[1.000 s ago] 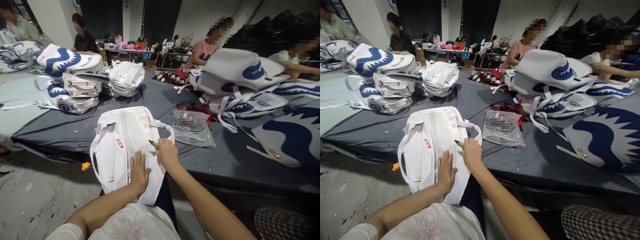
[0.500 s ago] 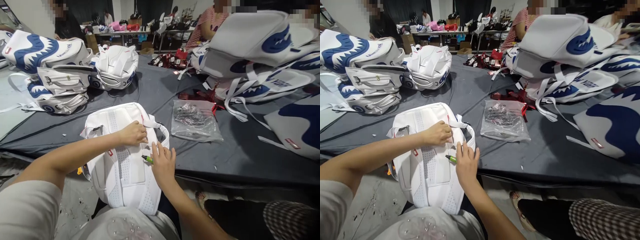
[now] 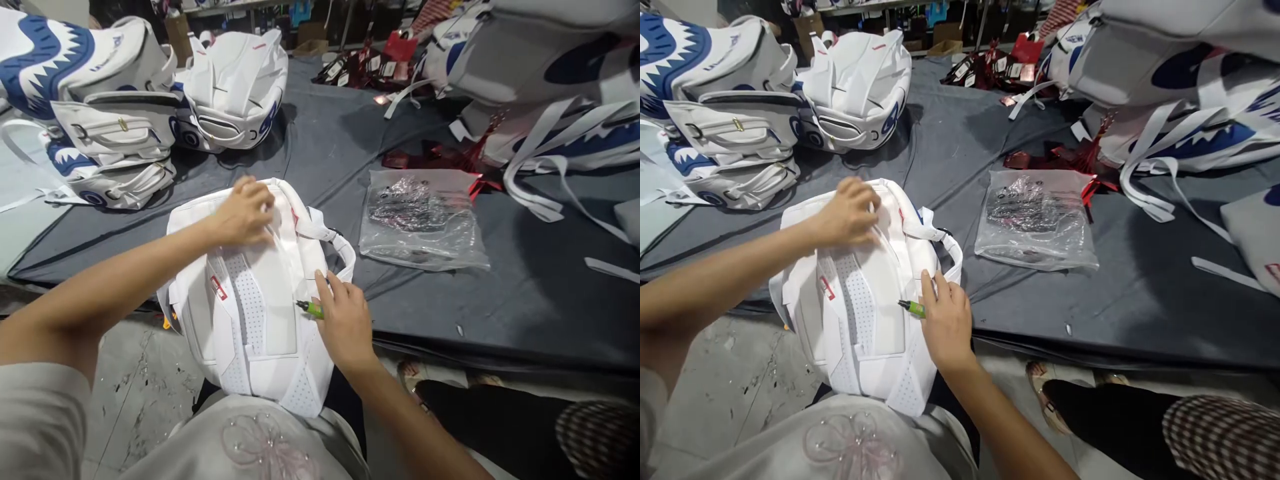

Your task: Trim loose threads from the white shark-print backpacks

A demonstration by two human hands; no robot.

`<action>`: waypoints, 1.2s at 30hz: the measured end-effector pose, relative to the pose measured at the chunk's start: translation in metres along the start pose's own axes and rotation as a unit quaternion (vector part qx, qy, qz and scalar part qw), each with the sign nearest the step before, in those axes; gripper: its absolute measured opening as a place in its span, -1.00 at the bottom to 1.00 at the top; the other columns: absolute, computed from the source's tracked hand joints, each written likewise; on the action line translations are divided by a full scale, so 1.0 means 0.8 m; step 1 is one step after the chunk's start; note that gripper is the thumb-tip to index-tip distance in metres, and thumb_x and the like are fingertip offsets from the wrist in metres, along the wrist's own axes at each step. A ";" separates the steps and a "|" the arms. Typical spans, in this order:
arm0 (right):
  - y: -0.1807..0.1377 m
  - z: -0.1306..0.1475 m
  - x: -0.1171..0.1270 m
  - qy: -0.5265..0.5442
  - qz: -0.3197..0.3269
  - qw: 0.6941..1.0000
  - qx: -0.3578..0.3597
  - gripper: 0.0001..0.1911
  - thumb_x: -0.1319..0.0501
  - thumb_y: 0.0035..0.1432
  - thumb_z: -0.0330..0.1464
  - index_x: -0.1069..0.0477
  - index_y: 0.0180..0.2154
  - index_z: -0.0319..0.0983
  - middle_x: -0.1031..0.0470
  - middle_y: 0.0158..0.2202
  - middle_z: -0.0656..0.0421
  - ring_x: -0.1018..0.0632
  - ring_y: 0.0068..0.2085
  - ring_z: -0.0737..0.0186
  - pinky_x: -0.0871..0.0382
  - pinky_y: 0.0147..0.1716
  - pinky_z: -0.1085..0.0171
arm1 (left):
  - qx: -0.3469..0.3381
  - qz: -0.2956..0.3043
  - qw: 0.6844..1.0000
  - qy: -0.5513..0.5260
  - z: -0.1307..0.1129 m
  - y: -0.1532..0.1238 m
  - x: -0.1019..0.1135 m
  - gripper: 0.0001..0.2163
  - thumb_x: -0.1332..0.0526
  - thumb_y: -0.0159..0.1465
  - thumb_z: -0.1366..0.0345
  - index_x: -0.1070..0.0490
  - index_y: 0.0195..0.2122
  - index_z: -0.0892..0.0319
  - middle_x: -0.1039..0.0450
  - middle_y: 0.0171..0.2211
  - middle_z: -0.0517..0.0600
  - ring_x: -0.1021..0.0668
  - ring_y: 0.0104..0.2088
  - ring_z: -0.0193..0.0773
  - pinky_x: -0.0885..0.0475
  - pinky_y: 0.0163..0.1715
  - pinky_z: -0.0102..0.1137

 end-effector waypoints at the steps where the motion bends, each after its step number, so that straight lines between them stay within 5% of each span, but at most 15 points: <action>1: 0.003 -0.006 0.011 0.048 -0.001 0.999 -0.012 -0.56 -0.12 0.30 -0.41 -0.39 0.19 -0.24 -0.55 0.06 -0.03 -0.49 -0.05 -0.02 -0.41 -0.09 0.08 | -0.018 0.015 1.000 0.007 -0.020 -0.004 -0.006 -0.54 -0.20 0.25 -0.18 -0.52 -0.33 0.18 -0.47 -0.14 0.06 -0.37 0.00 -0.08 -0.09 0.27 0.01; 7: 0.038 -0.010 0.081 0.336 0.017 0.931 -0.144 -0.31 -0.26 0.22 -0.11 -0.17 0.30 -0.13 -0.50 -0.42 0.27 -0.50 -0.42 0.23 -0.44 -0.36 0.23 | 0.017 0.013 1.000 0.020 -0.079 -0.023 -0.034 -0.69 -0.34 0.20 0.02 -0.55 -0.20 0.15 -0.50 -0.24 0.07 -0.43 -0.07 -0.03 -0.13 0.30 0.10; 11: 0.060 0.026 0.079 0.531 0.089 0.835 -0.114 -0.36 -0.09 0.37 -0.19 0.00 0.40 -0.01 -0.49 -0.33 0.25 -0.51 -0.44 0.32 -0.50 -0.42 0.26 | 0.054 -0.053 0.997 0.001 -0.087 -0.041 -0.050 -0.83 -0.28 0.28 0.17 -0.51 -0.20 0.13 -0.51 -0.14 0.05 -0.42 0.09 -0.02 -0.10 0.35 0.10; 16: 0.068 0.036 0.048 0.658 0.193 0.709 -0.164 -0.53 -0.19 0.28 -0.14 -0.38 0.17 -0.13 -0.57 -0.11 0.11 -0.65 -0.31 0.22 -0.61 -0.36 0.17 | 0.057 -0.167 0.984 -0.014 -0.099 -0.068 -0.067 -0.89 -0.17 0.38 0.25 -0.45 -0.23 0.11 -0.52 -0.09 -0.01 -0.39 0.22 -0.09 -0.10 0.38 0.04; 19: 0.068 0.025 0.039 0.682 0.198 0.675 -0.201 -0.54 -0.28 0.20 -0.15 -0.44 0.09 -0.19 -0.62 -0.18 0.10 -0.68 -0.24 0.13 -0.62 -0.22 0.11 | 0.050 -0.203 0.977 -0.025 -0.100 -0.071 -0.072 -0.89 -0.17 0.38 0.28 -0.42 -0.30 0.11 -0.54 -0.13 -0.04 -0.42 0.20 -0.13 -0.13 0.38 0.01; 22: 0.065 0.021 0.031 0.651 0.189 0.706 -0.205 -0.51 -0.41 0.08 -0.19 -0.43 0.02 -0.20 -0.64 -0.32 0.15 -0.68 -0.33 0.13 -0.61 -0.25 0.13 | 0.041 -0.219 0.974 -0.028 -0.099 -0.068 -0.073 -0.89 -0.17 0.37 0.32 -0.40 -0.32 0.12 -0.53 -0.12 -0.05 -0.41 0.23 -0.13 -0.15 0.38 -0.01; 27: 0.063 0.033 0.015 0.494 0.007 0.842 -0.218 -0.70 -0.36 0.15 -0.16 -0.36 -0.25 -0.20 -0.40 -0.63 0.35 -0.41 -0.69 0.38 -0.31 -0.69 0.38 | 0.037 -0.227 0.973 -0.013 -0.101 -0.066 -0.076 -0.92 -0.15 0.38 0.34 -0.40 -0.27 0.11 -0.50 -0.12 -0.07 -0.37 0.25 -0.14 -0.09 0.42 -0.03; 30: 0.064 0.047 0.008 0.477 -0.054 0.856 -0.191 -0.77 -0.28 0.23 -0.18 -0.37 -0.27 -0.20 -0.41 -0.59 0.31 -0.46 -0.63 0.36 -0.34 -0.65 0.38 | 0.029 -0.259 0.965 -0.012 -0.102 -0.069 -0.077 -0.91 -0.18 0.36 0.33 -0.38 -0.31 0.11 -0.49 -0.18 -0.12 -0.42 0.18 -0.21 0.00 0.45 -0.10; 36: 0.065 0.055 0.002 0.382 -0.066 0.910 -0.148 -0.83 -0.26 0.24 -0.24 -0.39 -0.25 -0.21 -0.45 -0.52 0.27 -0.46 -0.61 0.37 -0.38 -0.60 0.34 | 0.032 -0.245 0.969 -0.022 -0.101 -0.070 -0.084 -0.88 -0.14 0.40 0.28 -0.40 -0.29 0.08 -0.50 -0.16 -0.11 -0.40 0.19 -0.23 0.02 0.46 -0.09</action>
Point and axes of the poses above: each hand's wrist, its own y-axis towards the middle knuckle, its own x-axis out of the back of the hand, z = x × y, the point moved 3 cm from there along y, towards the middle knuckle
